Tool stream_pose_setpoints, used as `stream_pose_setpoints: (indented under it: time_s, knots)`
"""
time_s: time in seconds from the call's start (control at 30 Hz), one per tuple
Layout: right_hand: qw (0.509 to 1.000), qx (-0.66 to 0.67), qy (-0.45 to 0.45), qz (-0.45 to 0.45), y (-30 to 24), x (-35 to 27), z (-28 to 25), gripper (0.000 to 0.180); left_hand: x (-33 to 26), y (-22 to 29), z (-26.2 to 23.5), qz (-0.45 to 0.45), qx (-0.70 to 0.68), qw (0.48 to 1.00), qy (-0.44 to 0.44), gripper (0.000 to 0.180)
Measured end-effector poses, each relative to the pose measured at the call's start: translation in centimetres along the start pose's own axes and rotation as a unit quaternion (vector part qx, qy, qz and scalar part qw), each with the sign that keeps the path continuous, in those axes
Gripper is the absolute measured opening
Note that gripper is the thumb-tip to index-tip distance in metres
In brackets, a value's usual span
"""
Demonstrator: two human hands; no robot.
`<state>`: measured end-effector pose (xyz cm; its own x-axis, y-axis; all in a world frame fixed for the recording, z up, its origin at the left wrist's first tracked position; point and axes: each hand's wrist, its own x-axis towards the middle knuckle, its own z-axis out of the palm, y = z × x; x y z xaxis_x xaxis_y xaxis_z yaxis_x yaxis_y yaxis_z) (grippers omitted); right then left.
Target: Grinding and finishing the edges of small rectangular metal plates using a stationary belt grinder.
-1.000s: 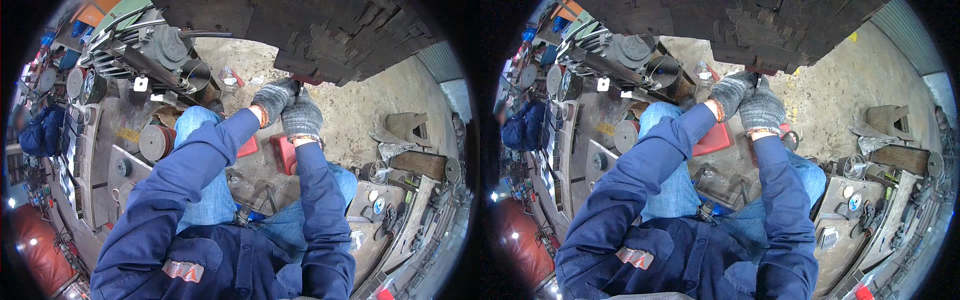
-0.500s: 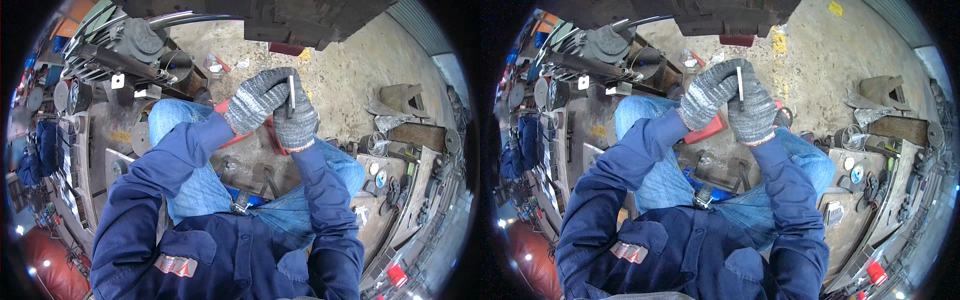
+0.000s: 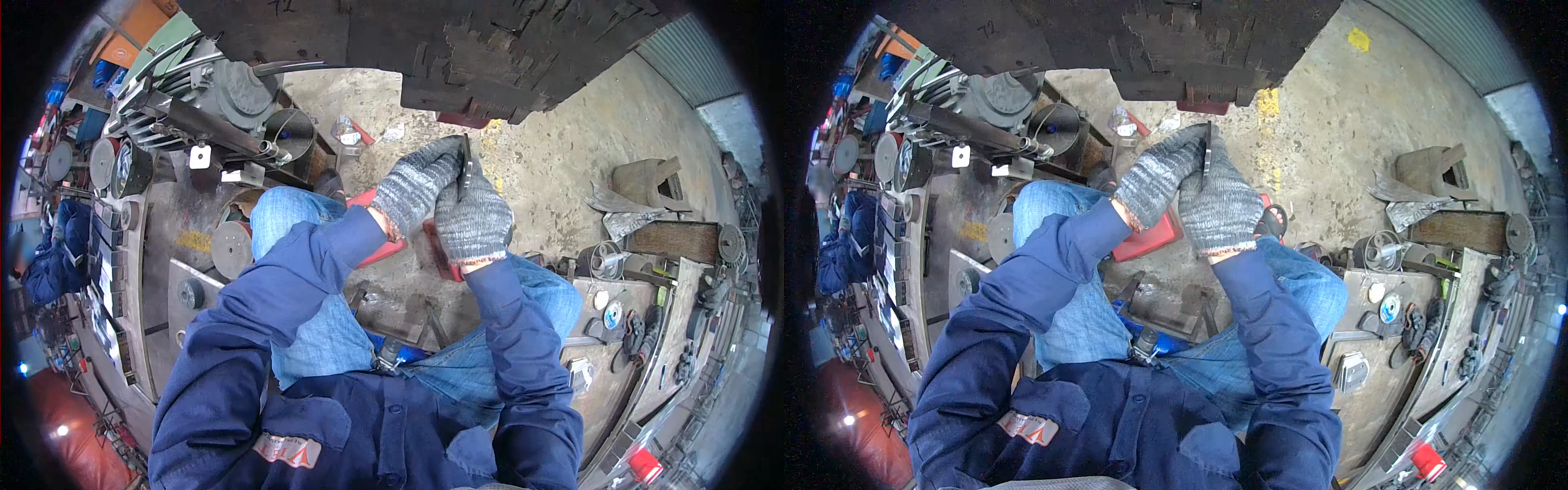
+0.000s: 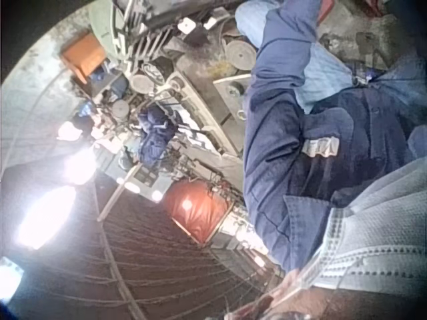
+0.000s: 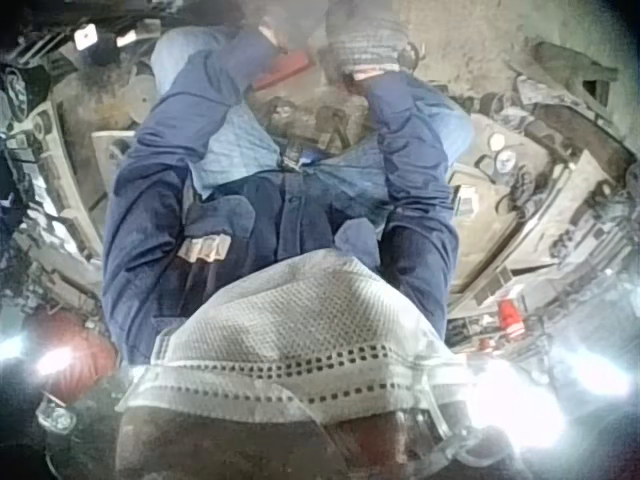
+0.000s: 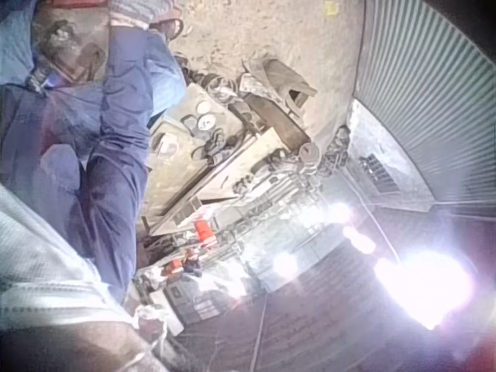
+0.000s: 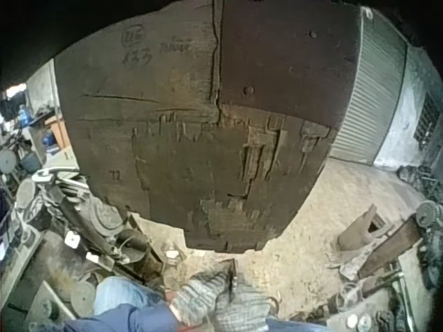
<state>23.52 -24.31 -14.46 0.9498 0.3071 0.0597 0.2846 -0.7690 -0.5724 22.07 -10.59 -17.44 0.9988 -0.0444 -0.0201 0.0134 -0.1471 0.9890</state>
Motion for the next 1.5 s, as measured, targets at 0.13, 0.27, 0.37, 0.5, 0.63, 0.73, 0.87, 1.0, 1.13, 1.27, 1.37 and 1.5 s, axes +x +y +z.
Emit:
stream_pose_setpoints:
  time_s: [0.13,0.27,0.37,0.5,0.63,0.73,0.87,1.0,1.13,1.27,1.37,1.5]
  knots:
    - [0.997,-0.053,-0.039,0.052,-1.5,1.4,-0.5,0.051,1.5,-1.4,-0.8,0.067,0.101,0.993,0.006,0.04]
    - [0.99,-0.059,-0.085,0.091,-1.1,3.0,-0.4,0.05,2.6,0.8,-0.8,-0.012,0.115,0.993,-0.022,0.041]
    - [0.989,-0.065,-0.091,0.102,-0.1,4.1,0.5,0.05,3.2,2.0,-0.3,-0.127,0.025,0.991,0.018,0.041]
    - [0.989,-0.079,-0.088,0.087,0.8,5.5,2.3,0.046,5.1,-3.2,0.1,-0.057,0.03,0.996,0.069,0.038]
    - [0.985,-0.107,-0.097,0.095,0.0,5.9,2.4,0.041,6.0,-6.0,-1.0,0.172,0.374,0.906,0.096,0.035]
    - [0.987,-0.101,-0.092,0.082,0.9,5.6,2.4,0.043,4.9,-4.1,-0.4,0.066,0.197,0.975,0.077,0.033]
    - [0.99,-0.051,-0.088,0.096,-0.1,3.5,0.9,0.048,3.1,-2.2,0.6,0.008,-0.077,0.993,0.093,0.036]
    - [0.99,-0.046,-0.084,0.1,-0.1,3.9,0.8,0.049,3.5,-0.9,0.0,-0.086,-0.127,0.987,0.056,0.038]
    - [0.991,-0.075,-0.074,0.088,0.9,5.0,2.1,0.047,5.1,-3.8,-0.5,0.105,0.337,0.933,0.066,0.034]
    - [0.989,-0.092,-0.083,0.077,0.6,5.9,2.6,0.045,5.7,-4.8,-1.0,0.128,0.372,0.917,0.07,0.034]
    - [0.993,-0.072,-0.078,0.054,1.4,5.2,2.4,0.046,4.2,-2.4,-0.2,0.023,0.068,0.993,0.089,0.032]
    - [0.99,0.027,-0.112,0.075,0.8,1.6,0.8,0.044,0.9,-1.0,-0.3,-0.169,-0.295,0.938,0.07,0.029]
